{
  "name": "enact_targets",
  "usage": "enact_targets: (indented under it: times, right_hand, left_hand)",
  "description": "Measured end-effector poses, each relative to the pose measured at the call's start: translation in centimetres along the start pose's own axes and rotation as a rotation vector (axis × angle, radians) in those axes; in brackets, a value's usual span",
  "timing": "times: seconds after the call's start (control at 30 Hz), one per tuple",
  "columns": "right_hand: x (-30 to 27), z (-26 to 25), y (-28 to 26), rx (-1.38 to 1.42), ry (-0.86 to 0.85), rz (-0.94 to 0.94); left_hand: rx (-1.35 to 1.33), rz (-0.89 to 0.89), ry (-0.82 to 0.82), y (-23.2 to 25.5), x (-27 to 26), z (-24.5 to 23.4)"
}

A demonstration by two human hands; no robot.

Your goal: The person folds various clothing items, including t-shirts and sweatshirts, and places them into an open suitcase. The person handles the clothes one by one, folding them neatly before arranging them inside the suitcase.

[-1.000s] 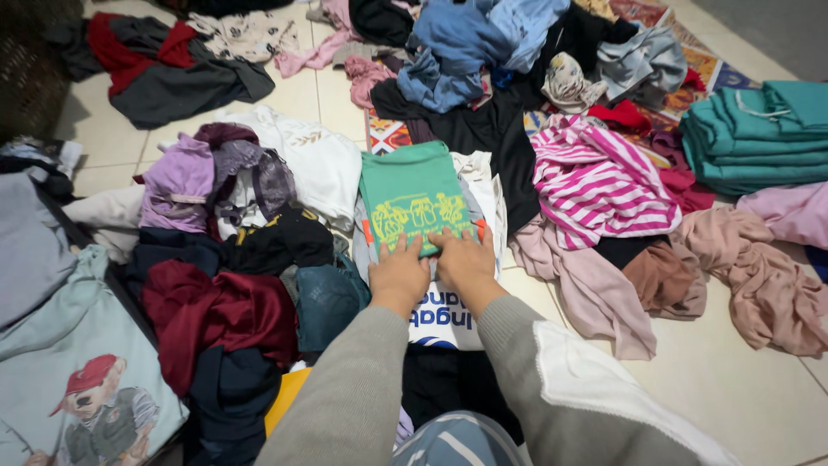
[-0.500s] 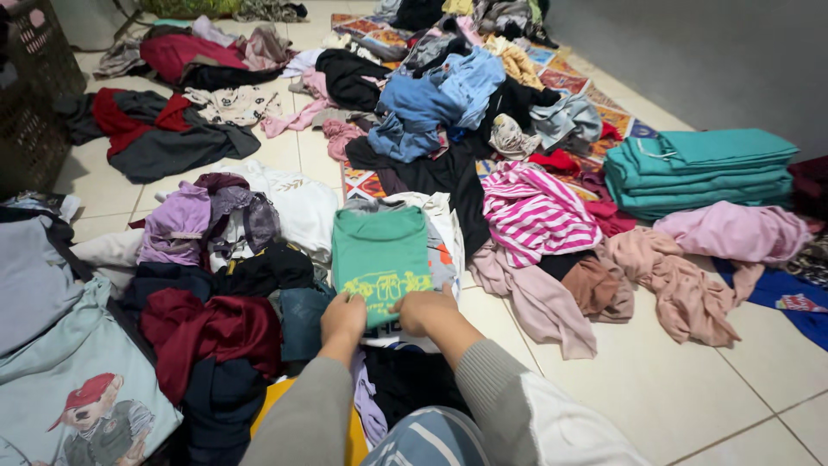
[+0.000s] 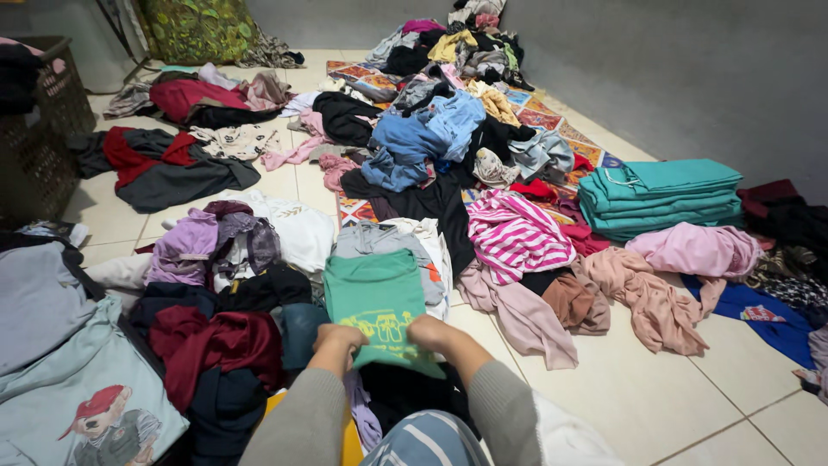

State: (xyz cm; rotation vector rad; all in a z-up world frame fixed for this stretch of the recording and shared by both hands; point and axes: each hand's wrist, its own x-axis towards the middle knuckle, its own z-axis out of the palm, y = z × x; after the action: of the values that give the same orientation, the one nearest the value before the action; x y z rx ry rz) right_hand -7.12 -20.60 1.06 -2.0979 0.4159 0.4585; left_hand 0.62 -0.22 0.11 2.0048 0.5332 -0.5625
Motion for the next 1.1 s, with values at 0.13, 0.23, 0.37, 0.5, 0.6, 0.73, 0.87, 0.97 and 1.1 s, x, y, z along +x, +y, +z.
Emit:
enact_targets:
  times: [0.13, 0.23, 0.37, 0.5, 0.6, 0.73, 0.87, 0.97, 1.1]
  right_hand:
    - [-2.7, 0.8, -1.1, 0.245, 0.260, 0.176]
    - [-5.4, 1.1, -2.9, 0.466, 0.202, 0.211]
    - [-8.2, 1.4, -4.5, 0.689, 0.152, 0.111]
    - [-9.1, 1.9, -5.7, 0.927, 0.034, 0.066]
    - [-9.3, 1.9, -6.7, 0.927, -0.050, 0.098]
    - [-8.8, 1.6, -8.9, 0.907, -0.073, -0.021]
    - [-9.0, 0.7, -13.4, 0.832, -0.054, -0.110]
    - [-9.5, 0.9, -17.3, 0.790, -0.062, -0.179]
    - [-10.1, 2.8, -22.3, 0.771, -0.114, -0.282]
  left_hand:
    - [-0.196, -0.024, -0.202, -1.8, 1.4, 0.3]
    - [-0.355, -0.022, -0.301, -1.0, -2.2, -2.0]
    - [-0.432, 0.113, -0.504, 0.5, -7.4, -6.3]
    - [-0.490, 0.028, -0.603, 0.5, -8.4, -8.9]
    - [-0.453, 0.111, -0.607, 0.2, -8.0, -9.8]
    - [-0.458, 0.252, -0.530, 0.8, -8.5, -10.8]
    - [-0.495, 0.480, -0.547, 2.2, -9.5, -13.7]
    - [-0.492, 0.372, -0.400, 3.1, -10.7, -17.2]
    - [-0.533, 0.468, -0.353, 3.1, -11.7, -22.5]
